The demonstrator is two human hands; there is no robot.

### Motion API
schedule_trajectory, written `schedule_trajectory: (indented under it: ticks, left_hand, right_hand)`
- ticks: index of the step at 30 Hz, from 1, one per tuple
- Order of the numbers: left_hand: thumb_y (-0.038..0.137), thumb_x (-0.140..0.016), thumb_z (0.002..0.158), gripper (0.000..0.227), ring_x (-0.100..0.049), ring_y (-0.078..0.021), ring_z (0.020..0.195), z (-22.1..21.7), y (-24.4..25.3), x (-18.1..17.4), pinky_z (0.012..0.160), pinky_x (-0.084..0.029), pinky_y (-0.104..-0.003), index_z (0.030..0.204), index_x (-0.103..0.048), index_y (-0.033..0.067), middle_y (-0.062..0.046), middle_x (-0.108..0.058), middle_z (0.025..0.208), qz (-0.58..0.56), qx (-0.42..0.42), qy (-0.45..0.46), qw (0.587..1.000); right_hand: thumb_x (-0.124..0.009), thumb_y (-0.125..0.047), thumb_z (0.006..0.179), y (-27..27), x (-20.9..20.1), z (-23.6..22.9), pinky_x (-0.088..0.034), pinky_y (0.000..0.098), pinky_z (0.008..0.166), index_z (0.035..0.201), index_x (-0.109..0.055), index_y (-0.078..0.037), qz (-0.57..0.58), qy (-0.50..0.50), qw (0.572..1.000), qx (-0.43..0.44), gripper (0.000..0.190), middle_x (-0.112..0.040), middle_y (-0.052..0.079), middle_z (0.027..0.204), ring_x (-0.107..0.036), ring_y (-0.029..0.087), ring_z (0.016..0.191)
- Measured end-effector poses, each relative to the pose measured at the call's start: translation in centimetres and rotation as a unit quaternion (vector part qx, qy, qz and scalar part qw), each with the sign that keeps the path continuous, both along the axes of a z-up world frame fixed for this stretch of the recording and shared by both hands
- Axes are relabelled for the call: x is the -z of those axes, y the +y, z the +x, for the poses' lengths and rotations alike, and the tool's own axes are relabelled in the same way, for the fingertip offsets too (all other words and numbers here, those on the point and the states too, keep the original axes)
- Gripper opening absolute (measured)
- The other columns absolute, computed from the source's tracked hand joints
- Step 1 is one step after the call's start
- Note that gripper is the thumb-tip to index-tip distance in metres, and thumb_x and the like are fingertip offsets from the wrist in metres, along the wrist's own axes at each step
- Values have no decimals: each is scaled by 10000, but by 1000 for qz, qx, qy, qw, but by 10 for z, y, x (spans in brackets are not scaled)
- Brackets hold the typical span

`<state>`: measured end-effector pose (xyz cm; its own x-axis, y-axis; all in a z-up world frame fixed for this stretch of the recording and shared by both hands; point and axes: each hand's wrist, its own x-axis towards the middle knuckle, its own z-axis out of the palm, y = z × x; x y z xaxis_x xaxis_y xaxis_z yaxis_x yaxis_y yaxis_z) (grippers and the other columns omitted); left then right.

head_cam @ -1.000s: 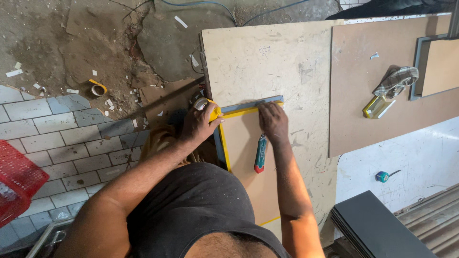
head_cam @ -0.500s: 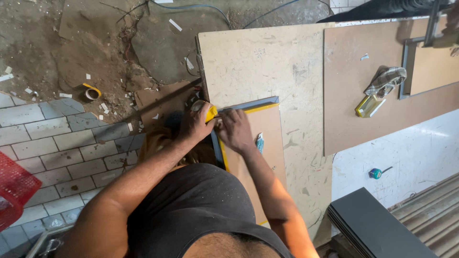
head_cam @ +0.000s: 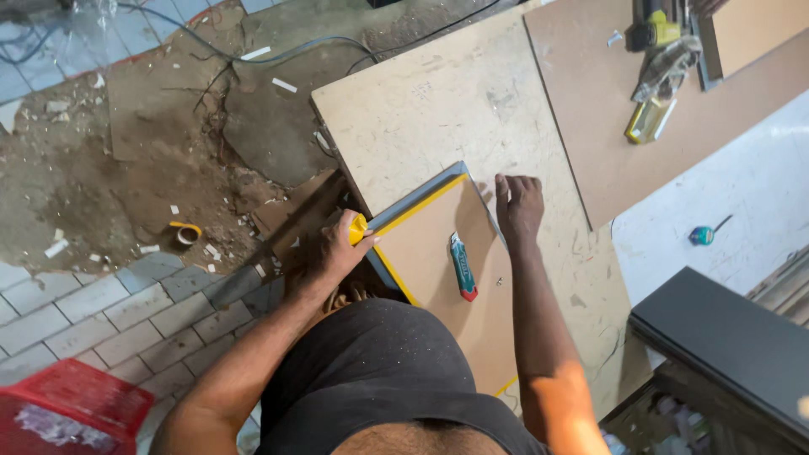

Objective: The person applies yellow tape to the edges of a rectangular board, cuts the tape with a utility knife, and attaches white corner pieces to the board. The person repeats this process for multiple boards, handling tape, a knife, and corner pieces throughout.

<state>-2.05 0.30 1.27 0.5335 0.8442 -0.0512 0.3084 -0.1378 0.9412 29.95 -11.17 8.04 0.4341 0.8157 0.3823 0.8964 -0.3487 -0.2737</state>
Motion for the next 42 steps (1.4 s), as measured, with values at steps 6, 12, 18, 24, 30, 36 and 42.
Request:
schedule_trajectory:
  ticks: [6, 12, 18, 24, 30, 36, 42]
  left_hand:
    - [285, -757, 906, 285, -741, -302, 757, -2, 21, -58, 613, -569, -402, 1088, -655, 91, -125, -747, 832, 169, 103, 69, 978]
    - [261, -617, 954, 224, -783, -183, 698, 66, 6, -136, 625, -598, -365, 1123, -659, 119, -10, -761, 723, -25, 430, 98, 897]
    - [243, -667, 949, 209, -727, -336, 733, 120, -52, -159, 623, -561, -433, 1114, -672, 115, -122, -745, 866, 103, 550, -13, 829]
    - [292, -697, 981, 229, -680, -377, 695, 155, -106, -160, 579, -506, -486, 1113, -639, 114, -138, -668, 746, 127, 607, 82, 780]
    - [403, -730, 879, 556, -669, -392, 615, 196, -118, -153, 563, -509, -519, 1357, -565, 173, -166, -667, 661, 223, 702, 178, 653]
    - [489, -735, 844, 442, -716, -350, 861, 259, -51, -139, 710, -563, -513, 1117, -726, 142, -136, -746, 899, 300, 634, 299, 648]
    - [451, -744, 871, 394, -695, -360, 924, 286, -60, -97, 771, -575, -465, 1123, -754, 148, -148, -627, 1205, 364, 562, 428, 607]
  right_hand:
    - [-767, -129, 910, -68, -17, -126, -509, 413, 818, 977, -747, -40, 35, 118, 991, 56, 114, -721, 107, 968, -644, 297, 918]
    - [-774, -111, 930, -101, -64, -159, -536, 288, 860, 1091, -738, -10, 156, 421, 878, 169, 193, -728, 66, 1041, -673, 138, 943]
    - [-812, -91, 844, -141, -81, -160, -544, 288, 834, 1041, -749, -5, 210, 489, 810, 245, 224, -721, 81, 989, -678, 156, 891]
    - [-817, -115, 888, -184, -64, -164, -540, 322, 757, 923, -728, -20, 224, 355, 842, 338, 135, -718, 90, 886, -689, 212, 812]
    - [-706, -112, 977, -238, -24, -155, -533, 351, 772, 936, -673, -3, 264, 315, 813, 412, 121, -688, 118, 920, -674, 258, 849]
    - [-721, -156, 1015, -324, 38, -109, -495, 398, 786, 940, -649, 1, 249, 223, 746, 576, 188, -632, 124, 902, -610, 280, 836]
    - [-679, -168, 1019, -327, 80, -83, -506, 384, 778, 922, -646, -17, 252, 291, 720, 578, 182, -604, 118, 997, -607, 237, 886]
